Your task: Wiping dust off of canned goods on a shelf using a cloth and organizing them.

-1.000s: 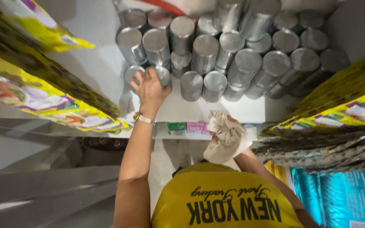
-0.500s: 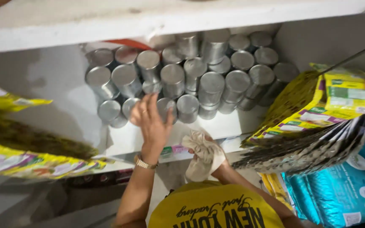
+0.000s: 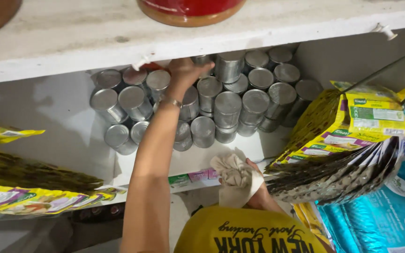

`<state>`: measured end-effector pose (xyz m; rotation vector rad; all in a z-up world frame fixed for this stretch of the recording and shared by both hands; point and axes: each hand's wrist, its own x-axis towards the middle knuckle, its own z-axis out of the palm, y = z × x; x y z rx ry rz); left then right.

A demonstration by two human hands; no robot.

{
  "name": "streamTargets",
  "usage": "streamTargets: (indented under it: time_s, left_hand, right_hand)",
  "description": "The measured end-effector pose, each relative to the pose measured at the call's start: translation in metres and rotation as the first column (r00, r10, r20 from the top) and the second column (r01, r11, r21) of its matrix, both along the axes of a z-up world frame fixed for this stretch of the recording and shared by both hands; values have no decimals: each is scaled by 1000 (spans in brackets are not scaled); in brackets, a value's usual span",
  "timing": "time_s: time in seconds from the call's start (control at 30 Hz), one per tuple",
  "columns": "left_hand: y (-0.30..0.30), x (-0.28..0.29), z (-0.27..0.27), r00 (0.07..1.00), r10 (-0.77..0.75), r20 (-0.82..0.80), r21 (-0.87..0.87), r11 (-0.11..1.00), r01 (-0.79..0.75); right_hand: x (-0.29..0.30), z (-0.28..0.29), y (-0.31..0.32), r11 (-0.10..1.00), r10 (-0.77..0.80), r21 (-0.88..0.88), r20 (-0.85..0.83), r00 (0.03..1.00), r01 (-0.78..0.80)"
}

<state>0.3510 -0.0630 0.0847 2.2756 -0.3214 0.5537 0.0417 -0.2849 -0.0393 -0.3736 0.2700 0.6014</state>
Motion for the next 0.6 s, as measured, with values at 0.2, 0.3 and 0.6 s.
streamTargets:
  time_s: [0.2,0.3,0.6]
  left_hand:
    - [2,22,-25,987,-133,88,-101,985,142]
    - [4,23,-27,960,-129,249,-38,989,143]
    - [13,0,-11,987,-158,2,-298,942,151]
  right_hand:
    - [16,-71,-30,998,-67,-8,202,977,70]
    - [30,-79,-37,997,-79,-6,235,969,83]
    - [48,-74,-47,995,-87,-9,325,942,95]
